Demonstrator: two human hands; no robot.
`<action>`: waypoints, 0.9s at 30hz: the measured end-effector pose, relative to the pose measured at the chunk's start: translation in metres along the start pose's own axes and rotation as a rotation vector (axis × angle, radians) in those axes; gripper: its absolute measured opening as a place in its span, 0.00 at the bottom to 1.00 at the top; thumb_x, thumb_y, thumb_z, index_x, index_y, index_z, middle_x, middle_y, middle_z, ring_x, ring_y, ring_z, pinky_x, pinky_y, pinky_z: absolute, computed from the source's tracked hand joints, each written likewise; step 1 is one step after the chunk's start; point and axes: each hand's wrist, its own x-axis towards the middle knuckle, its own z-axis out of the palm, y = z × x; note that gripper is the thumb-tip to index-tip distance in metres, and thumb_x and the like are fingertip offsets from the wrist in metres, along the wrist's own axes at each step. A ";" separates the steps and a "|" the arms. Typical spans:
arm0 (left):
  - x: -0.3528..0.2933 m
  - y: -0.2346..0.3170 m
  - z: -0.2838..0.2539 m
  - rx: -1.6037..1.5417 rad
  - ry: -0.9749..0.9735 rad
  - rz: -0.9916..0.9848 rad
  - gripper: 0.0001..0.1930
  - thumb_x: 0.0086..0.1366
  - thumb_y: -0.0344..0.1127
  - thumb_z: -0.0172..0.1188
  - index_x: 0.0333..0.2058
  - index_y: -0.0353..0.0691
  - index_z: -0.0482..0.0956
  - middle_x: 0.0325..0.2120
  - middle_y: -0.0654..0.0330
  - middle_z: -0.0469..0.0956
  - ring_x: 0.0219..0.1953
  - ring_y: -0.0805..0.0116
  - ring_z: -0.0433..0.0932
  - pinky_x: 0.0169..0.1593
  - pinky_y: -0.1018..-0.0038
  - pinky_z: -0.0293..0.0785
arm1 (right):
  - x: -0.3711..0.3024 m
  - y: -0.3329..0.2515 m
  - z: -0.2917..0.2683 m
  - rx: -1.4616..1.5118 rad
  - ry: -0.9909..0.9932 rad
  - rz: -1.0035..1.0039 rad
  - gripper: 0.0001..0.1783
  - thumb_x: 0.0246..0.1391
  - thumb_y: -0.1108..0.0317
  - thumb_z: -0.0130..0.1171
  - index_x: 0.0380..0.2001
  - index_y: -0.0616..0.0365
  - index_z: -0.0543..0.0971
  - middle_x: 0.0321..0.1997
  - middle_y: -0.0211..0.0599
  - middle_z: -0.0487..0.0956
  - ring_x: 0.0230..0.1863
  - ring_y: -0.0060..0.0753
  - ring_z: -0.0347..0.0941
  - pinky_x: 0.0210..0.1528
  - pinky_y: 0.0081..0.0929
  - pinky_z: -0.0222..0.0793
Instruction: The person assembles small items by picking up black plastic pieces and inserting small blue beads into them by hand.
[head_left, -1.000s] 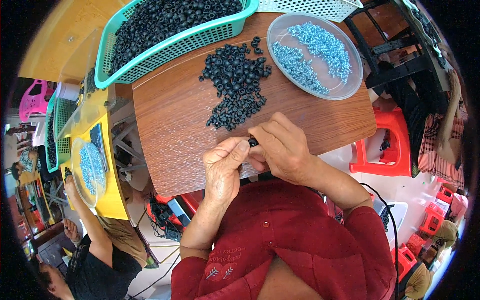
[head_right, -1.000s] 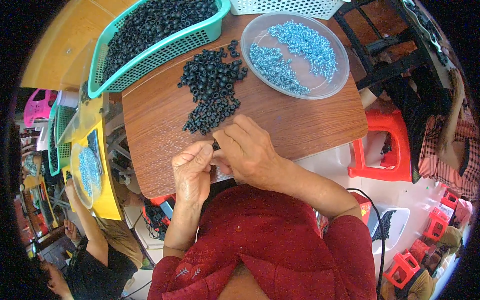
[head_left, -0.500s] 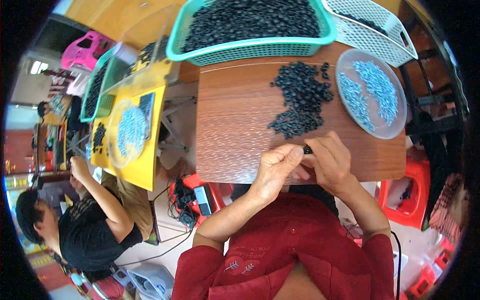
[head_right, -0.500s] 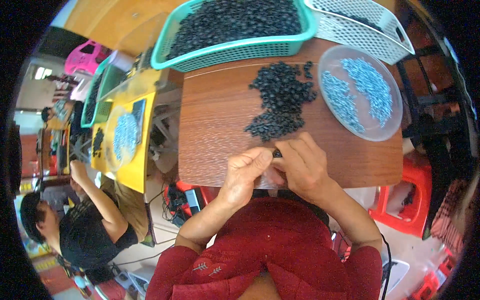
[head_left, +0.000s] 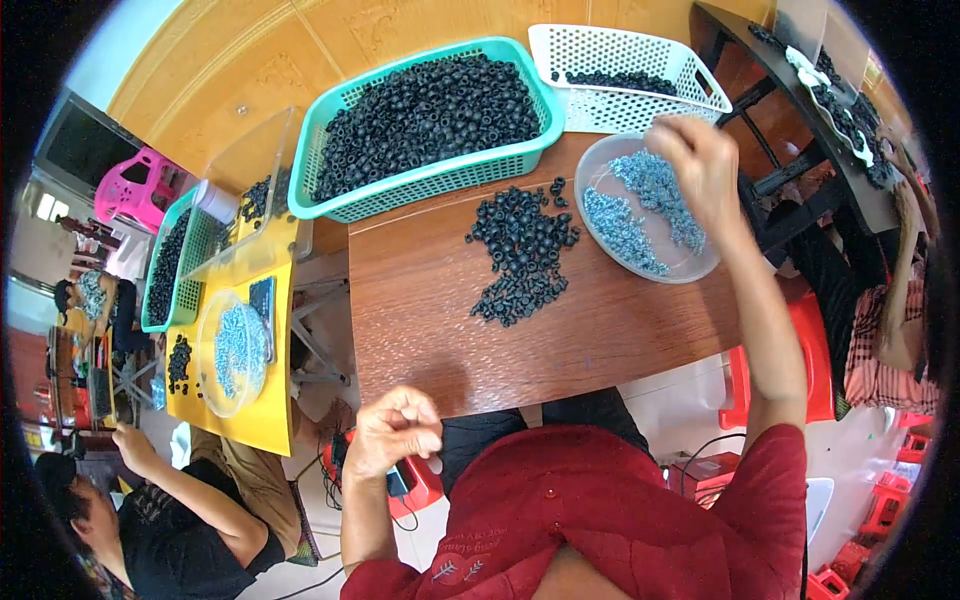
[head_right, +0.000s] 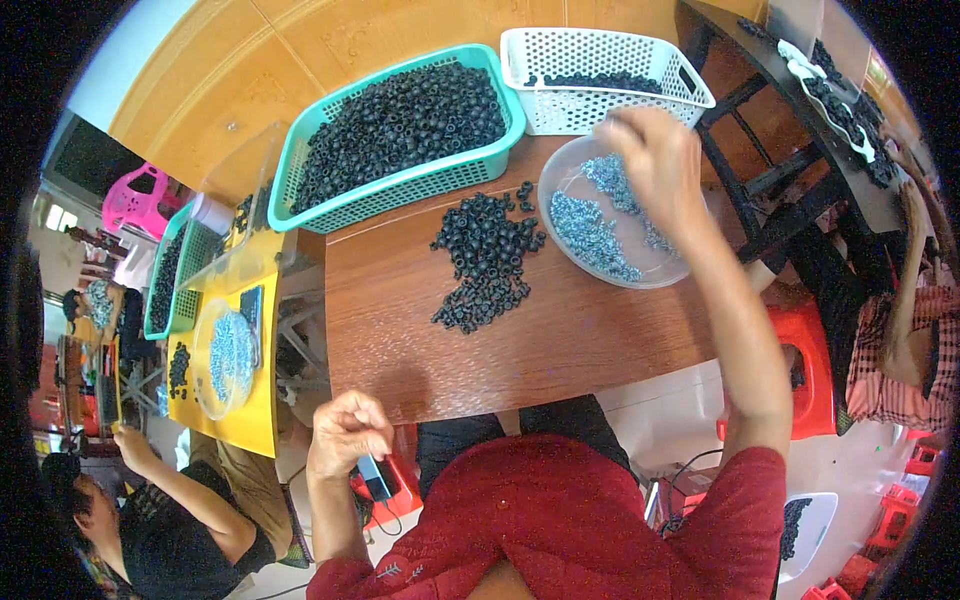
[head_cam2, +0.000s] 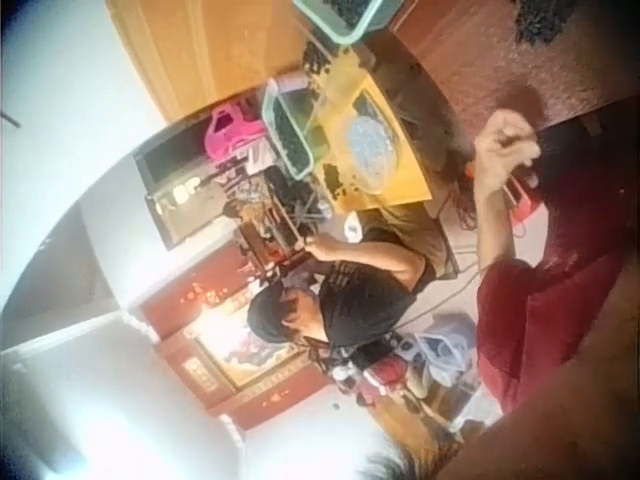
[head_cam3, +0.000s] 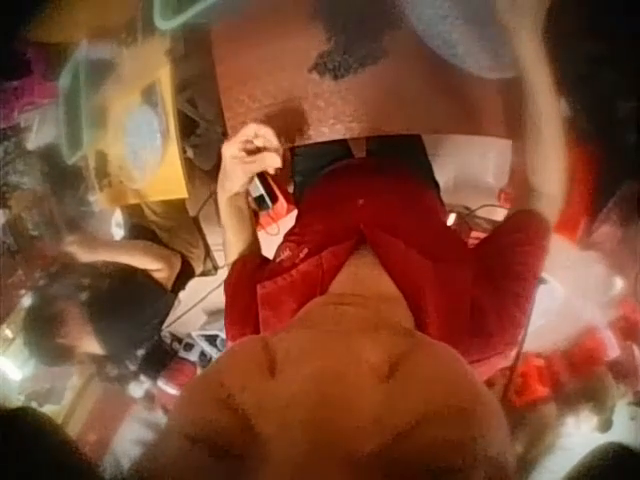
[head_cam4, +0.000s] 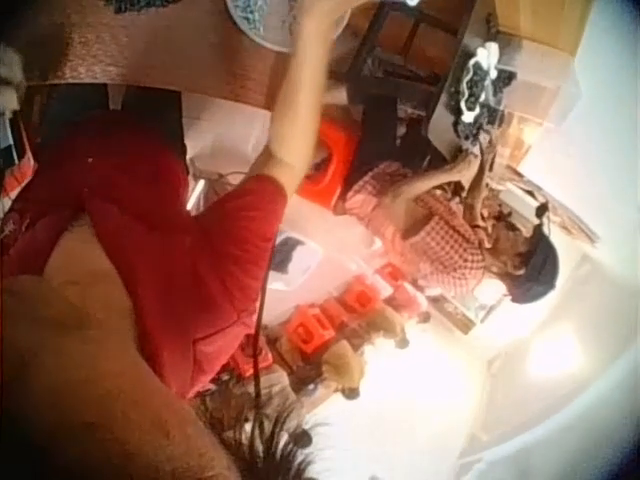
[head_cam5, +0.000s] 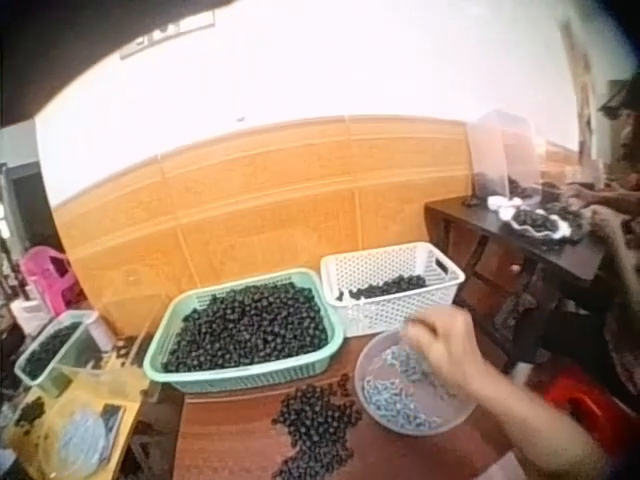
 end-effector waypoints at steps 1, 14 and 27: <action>0.006 -0.002 0.003 -0.150 0.011 0.056 0.12 0.50 0.25 0.68 0.31 0.33 0.72 0.18 0.57 0.74 0.17 0.72 0.73 0.20 0.80 0.69 | 0.023 0.013 -0.002 -0.020 -0.024 0.073 0.16 0.47 0.61 0.58 0.32 0.65 0.81 0.33 0.51 0.80 0.35 0.46 0.77 0.39 0.37 0.70; 0.030 -0.047 0.066 -0.682 -0.079 -0.006 0.11 0.48 0.22 0.67 0.26 0.33 0.72 0.17 0.57 0.73 0.14 0.73 0.69 0.17 0.80 0.63 | 0.106 0.144 0.031 -0.476 -0.075 0.141 0.26 0.47 0.55 0.58 0.44 0.63 0.77 0.38 0.56 0.79 0.42 0.54 0.75 0.47 0.44 0.68; 0.026 -0.040 0.101 -0.285 -0.331 -0.283 0.14 0.59 0.40 0.63 0.23 0.39 0.71 0.17 0.71 0.65 0.18 0.83 0.57 0.20 0.82 0.50 | -0.054 -0.019 -0.001 0.015 -0.270 -0.178 0.08 0.48 0.76 0.59 0.34 0.66 0.78 0.30 0.46 0.78 0.31 0.42 0.74 0.34 0.32 0.68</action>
